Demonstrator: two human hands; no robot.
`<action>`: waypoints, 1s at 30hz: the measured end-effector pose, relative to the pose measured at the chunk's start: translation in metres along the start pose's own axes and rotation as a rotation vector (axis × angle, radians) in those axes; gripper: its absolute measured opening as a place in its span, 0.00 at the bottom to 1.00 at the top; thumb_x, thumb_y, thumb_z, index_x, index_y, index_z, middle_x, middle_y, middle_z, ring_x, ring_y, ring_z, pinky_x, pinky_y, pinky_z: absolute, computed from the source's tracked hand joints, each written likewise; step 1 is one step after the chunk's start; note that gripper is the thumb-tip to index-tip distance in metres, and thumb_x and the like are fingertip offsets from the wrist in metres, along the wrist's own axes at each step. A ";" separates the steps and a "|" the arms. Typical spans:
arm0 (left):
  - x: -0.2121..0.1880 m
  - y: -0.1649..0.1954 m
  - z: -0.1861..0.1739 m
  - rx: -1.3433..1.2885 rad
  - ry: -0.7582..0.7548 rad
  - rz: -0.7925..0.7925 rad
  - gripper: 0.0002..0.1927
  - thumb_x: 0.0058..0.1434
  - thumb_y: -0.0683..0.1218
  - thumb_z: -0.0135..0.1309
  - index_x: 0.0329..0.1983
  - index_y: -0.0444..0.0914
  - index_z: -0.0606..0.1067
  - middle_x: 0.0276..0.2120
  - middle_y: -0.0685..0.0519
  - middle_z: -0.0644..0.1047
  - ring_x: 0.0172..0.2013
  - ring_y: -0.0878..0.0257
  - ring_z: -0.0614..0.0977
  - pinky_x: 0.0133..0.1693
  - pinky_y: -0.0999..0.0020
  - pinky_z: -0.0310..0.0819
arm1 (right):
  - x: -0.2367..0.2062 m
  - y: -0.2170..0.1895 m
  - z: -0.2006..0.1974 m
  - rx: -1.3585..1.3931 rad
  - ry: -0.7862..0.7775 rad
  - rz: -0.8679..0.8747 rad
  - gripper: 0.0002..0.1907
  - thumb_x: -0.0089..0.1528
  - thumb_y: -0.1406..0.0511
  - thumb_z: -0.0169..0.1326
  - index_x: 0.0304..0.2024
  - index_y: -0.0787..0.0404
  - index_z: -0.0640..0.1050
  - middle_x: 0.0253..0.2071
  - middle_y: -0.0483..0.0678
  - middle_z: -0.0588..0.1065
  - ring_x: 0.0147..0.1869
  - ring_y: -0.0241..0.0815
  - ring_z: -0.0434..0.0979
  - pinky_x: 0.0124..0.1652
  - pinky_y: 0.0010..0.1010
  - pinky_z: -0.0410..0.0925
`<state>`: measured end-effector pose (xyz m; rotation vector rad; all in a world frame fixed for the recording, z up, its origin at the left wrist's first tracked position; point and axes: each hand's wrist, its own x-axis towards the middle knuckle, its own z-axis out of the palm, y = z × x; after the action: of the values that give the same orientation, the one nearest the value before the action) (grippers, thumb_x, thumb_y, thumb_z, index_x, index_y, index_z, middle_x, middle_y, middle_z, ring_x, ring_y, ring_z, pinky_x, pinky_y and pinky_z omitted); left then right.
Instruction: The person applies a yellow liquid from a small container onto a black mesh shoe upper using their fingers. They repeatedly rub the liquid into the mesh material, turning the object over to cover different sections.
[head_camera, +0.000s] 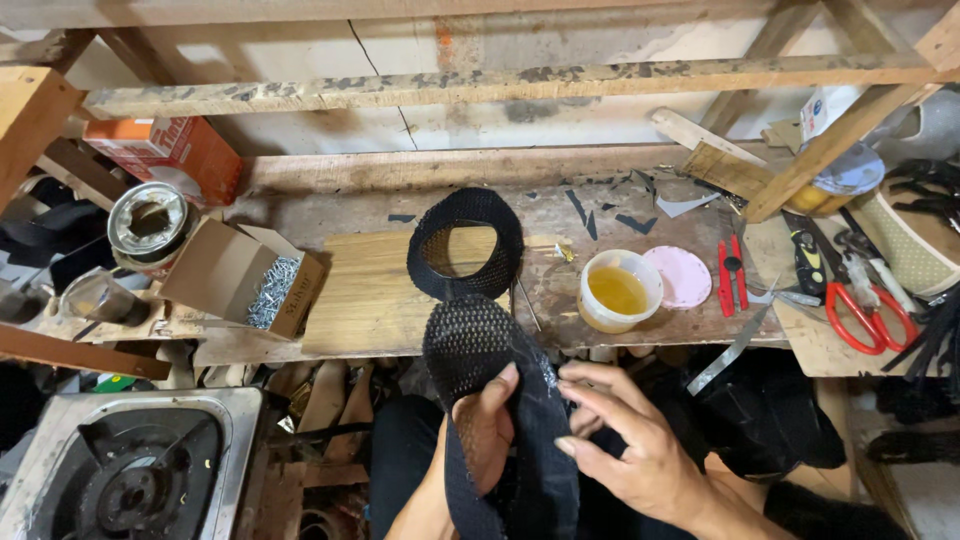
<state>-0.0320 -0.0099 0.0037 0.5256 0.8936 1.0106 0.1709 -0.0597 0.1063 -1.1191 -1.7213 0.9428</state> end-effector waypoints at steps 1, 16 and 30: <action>-0.005 0.005 0.006 -0.018 0.018 -0.070 0.16 0.66 0.50 0.58 0.30 0.33 0.73 0.24 0.53 0.73 0.22 0.65 0.72 0.25 0.69 0.66 | 0.001 -0.002 0.000 -0.035 0.000 0.047 0.26 0.54 0.74 0.63 0.56 0.66 0.77 0.59 0.52 0.72 0.41 0.36 0.81 0.42 0.27 0.77; -0.025 0.037 0.030 0.276 0.024 -0.128 0.18 0.61 0.53 0.60 0.23 0.37 0.71 0.15 0.57 0.66 0.15 0.68 0.63 0.19 0.70 0.53 | 0.067 0.040 -0.078 -0.921 0.168 -0.170 0.16 0.51 0.60 0.65 0.35 0.64 0.83 0.64 0.58 0.70 0.71 0.63 0.64 0.64 0.48 0.60; -0.025 0.048 0.031 0.286 0.007 -0.095 0.22 0.62 0.54 0.59 0.19 0.39 0.66 0.13 0.56 0.64 0.13 0.67 0.63 0.17 0.69 0.52 | 0.008 0.001 -0.023 -0.534 -0.019 -0.425 0.24 0.53 0.68 0.61 0.54 0.60 0.81 0.70 0.64 0.62 0.75 0.61 0.61 0.68 0.47 0.58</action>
<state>-0.0355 -0.0100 0.0662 0.7132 1.0670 0.8028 0.1907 -0.0489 0.1154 -0.9990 -2.1821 0.2332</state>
